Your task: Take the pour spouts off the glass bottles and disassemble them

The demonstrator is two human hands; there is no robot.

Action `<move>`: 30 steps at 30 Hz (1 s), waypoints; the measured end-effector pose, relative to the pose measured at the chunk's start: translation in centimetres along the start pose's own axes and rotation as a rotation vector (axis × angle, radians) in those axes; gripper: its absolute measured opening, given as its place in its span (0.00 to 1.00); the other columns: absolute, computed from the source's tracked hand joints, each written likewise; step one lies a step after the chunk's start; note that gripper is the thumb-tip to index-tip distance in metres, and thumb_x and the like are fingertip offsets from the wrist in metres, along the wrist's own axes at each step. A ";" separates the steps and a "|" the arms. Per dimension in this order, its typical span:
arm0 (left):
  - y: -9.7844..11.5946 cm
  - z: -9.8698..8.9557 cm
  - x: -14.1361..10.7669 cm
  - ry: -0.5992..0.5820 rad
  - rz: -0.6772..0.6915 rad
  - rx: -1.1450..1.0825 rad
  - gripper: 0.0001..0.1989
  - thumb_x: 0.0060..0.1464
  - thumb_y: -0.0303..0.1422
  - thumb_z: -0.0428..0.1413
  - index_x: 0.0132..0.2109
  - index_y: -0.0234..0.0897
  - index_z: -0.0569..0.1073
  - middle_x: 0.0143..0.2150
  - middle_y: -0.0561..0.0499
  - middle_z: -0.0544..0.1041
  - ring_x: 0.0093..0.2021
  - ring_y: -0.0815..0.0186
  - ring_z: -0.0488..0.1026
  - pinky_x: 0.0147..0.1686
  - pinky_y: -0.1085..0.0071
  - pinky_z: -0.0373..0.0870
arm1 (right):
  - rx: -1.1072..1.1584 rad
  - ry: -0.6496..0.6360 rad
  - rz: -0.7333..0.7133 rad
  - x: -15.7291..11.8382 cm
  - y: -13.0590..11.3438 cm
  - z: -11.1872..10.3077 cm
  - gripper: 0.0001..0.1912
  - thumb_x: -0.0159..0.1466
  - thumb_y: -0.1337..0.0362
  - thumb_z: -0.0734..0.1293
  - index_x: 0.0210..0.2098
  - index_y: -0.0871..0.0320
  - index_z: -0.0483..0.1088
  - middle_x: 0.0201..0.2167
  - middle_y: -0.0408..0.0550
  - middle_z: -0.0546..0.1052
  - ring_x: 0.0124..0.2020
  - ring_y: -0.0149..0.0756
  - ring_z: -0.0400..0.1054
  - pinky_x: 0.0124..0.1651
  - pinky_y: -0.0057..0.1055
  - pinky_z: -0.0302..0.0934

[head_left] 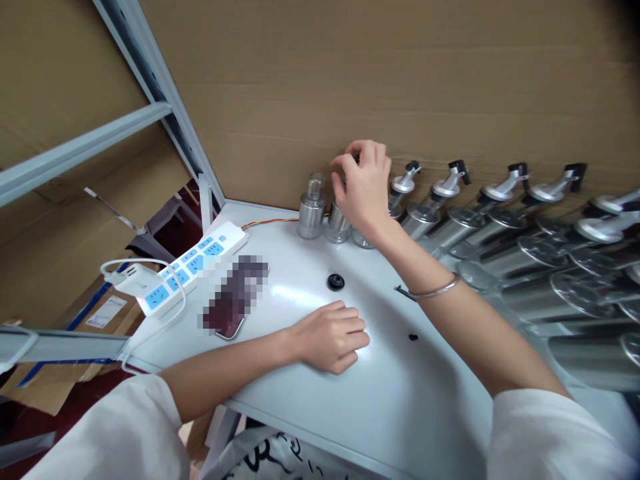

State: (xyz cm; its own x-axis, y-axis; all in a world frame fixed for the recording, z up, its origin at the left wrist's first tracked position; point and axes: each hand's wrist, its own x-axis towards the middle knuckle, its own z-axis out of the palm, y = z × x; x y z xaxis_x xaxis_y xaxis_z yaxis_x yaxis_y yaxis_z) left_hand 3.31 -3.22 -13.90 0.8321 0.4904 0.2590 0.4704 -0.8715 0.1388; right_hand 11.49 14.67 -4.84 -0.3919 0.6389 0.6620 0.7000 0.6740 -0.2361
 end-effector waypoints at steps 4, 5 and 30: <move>0.0 0.0 0.0 -0.007 -0.001 0.003 0.07 0.54 0.28 0.49 0.28 0.37 0.66 0.24 0.51 0.64 0.27 0.63 0.57 0.31 0.65 0.57 | -0.069 0.005 -0.169 -0.5 -2.1 -0.3 0.12 0.67 0.63 0.59 0.50 0.54 0.65 0.56 0.56 0.66 0.60 0.54 0.57 0.65 0.61 0.43; 0.0 0.0 0.0 -0.009 0.001 0.003 0.06 0.53 0.28 0.49 0.28 0.37 0.66 0.24 0.51 0.64 0.27 0.63 0.57 0.31 0.65 0.57 | -0.082 -0.022 -0.212 -0.6 -2.5 -0.1 0.13 0.66 0.64 0.60 0.50 0.54 0.64 0.55 0.56 0.67 0.59 0.53 0.59 0.66 0.61 0.42; 0.0 0.1 -0.1 0.016 -0.003 0.029 0.06 0.51 0.27 0.49 0.27 0.37 0.66 0.24 0.51 0.65 0.27 0.64 0.58 0.32 0.65 0.58 | 0.089 0.249 0.150 -1.5 0.0 1.3 0.26 0.63 0.69 0.57 0.60 0.59 0.51 0.62 0.62 0.58 0.65 0.46 0.51 0.65 0.50 0.50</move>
State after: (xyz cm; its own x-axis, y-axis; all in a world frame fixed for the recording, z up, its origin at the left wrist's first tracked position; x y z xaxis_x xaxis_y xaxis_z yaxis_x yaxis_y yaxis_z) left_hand 3.27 -3.28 -14.02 0.8261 0.4925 0.2737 0.4814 -0.8694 0.1115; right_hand 11.30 14.15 -6.78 -0.1221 0.6303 0.7667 0.6794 0.6162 -0.3983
